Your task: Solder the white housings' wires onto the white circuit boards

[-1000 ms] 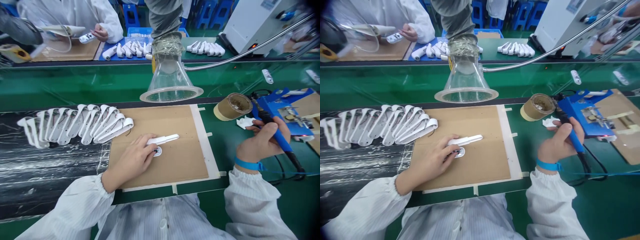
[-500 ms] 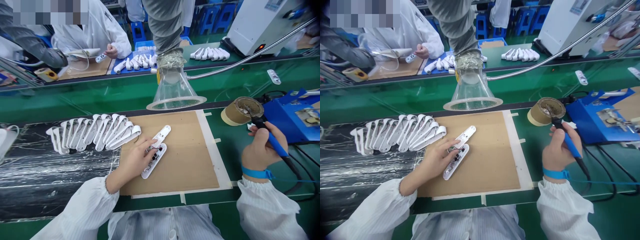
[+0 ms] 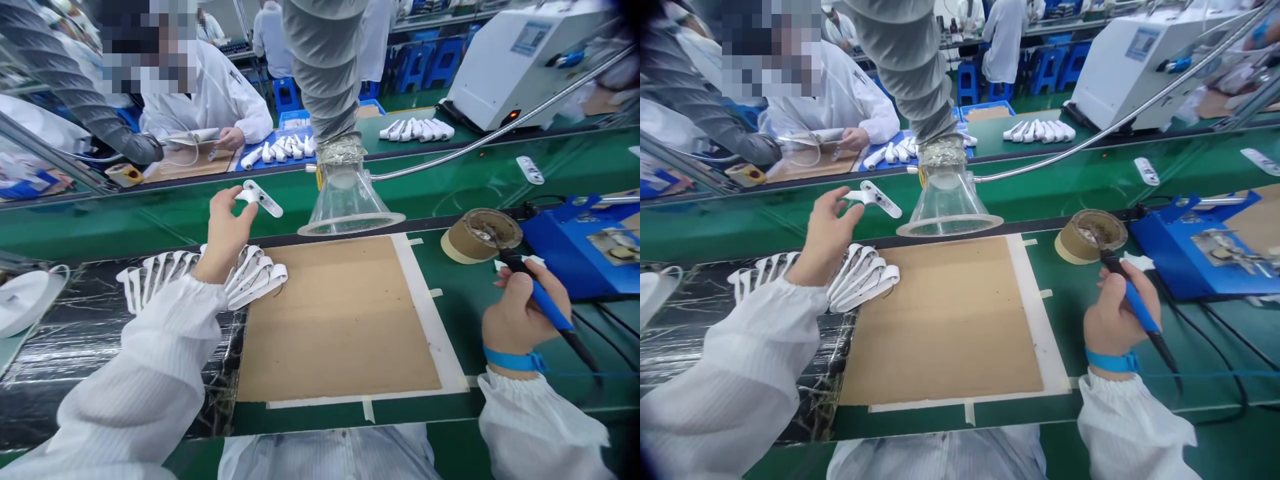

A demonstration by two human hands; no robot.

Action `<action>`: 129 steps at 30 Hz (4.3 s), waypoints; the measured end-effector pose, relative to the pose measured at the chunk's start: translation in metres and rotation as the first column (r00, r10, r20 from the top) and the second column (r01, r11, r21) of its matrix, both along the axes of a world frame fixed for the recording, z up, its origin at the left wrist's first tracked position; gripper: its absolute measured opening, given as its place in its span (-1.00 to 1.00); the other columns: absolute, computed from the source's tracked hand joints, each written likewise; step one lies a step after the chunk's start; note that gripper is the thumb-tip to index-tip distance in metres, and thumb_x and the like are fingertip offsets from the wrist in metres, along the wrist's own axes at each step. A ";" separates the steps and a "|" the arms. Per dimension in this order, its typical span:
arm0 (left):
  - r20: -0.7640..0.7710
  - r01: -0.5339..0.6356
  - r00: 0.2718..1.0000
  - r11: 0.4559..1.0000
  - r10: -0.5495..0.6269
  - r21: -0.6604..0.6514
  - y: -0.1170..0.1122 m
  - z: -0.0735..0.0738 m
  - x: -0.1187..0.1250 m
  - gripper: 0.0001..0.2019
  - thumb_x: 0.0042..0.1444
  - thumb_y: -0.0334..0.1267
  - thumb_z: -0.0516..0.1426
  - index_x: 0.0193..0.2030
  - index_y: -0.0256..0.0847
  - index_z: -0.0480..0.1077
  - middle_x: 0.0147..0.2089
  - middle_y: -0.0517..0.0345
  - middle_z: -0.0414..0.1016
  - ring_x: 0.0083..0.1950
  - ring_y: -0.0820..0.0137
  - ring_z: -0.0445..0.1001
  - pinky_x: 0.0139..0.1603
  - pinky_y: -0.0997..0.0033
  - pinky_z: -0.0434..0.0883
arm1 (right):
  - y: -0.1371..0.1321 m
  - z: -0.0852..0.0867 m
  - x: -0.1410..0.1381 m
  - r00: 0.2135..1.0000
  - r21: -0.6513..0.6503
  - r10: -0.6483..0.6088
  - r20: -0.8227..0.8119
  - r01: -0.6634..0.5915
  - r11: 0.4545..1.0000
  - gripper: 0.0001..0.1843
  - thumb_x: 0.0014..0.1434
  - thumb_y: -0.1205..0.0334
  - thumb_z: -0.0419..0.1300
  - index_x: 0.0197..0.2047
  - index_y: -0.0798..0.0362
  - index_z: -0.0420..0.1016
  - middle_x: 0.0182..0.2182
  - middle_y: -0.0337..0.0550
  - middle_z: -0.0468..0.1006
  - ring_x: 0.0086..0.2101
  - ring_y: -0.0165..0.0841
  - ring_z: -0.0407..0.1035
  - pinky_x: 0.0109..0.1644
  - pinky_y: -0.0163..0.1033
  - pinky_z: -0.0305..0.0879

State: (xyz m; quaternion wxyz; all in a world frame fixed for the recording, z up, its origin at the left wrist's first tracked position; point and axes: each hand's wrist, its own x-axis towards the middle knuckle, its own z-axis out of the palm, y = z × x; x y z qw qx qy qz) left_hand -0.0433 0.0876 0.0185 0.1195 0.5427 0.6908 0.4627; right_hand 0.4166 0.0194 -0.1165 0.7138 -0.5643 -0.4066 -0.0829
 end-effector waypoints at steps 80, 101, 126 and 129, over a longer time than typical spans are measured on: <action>-0.346 0.741 0.531 0.622 -0.773 -0.252 -0.166 -0.107 0.142 -0.86 0.47 -0.34 0.16 0.09 -0.17 0.49 0.02 0.01 0.56 0.05 0.16 0.49 0.03 0.10 0.41 | -0.095 0.011 -0.066 0.845 -0.102 0.326 -0.425 -0.402 0.910 -0.74 0.37 0.03 0.31 -0.14 0.05 0.67 -0.52 -0.26 0.60 -0.54 -0.36 0.45 -0.40 -0.19 0.38; -0.170 0.795 0.565 0.588 -0.807 -0.150 0.000 0.015 0.276 -0.89 0.21 -0.46 0.22 -0.21 -0.17 0.45 -0.21 0.14 0.59 -0.24 0.32 0.53 -0.17 0.31 0.44 | -0.090 0.002 -0.033 0.845 -0.022 0.206 -0.494 -0.249 0.968 -0.69 0.38 -0.01 0.34 -0.13 0.08 0.68 -0.50 -0.22 0.62 -0.51 -0.35 0.47 -0.40 -0.21 0.42; -0.114 0.567 0.783 0.776 -0.612 -0.275 -0.132 -0.082 0.109 -0.63 0.55 -0.04 0.00 -0.18 -0.11 0.54 -0.13 0.09 0.71 -0.07 0.25 0.70 0.00 0.21 0.63 | -0.099 0.009 -0.045 0.800 -0.140 0.324 -0.505 -0.446 0.884 -0.73 0.38 0.02 0.35 -0.14 0.07 0.70 -0.48 -0.20 0.64 -0.48 -0.35 0.51 -0.37 -0.22 0.44; -0.233 0.614 0.732 0.769 -0.640 -0.181 -0.146 -0.094 0.103 -0.74 0.53 -0.20 0.04 0.10 -0.11 0.56 0.19 0.00 0.69 0.28 0.18 0.64 0.35 -0.03 0.57 | -0.101 0.012 -0.062 0.748 -0.205 0.419 -0.514 -0.582 0.787 -0.72 0.38 0.01 0.34 -0.17 0.06 0.72 -0.49 -0.19 0.64 -0.49 -0.35 0.52 -0.38 -0.23 0.47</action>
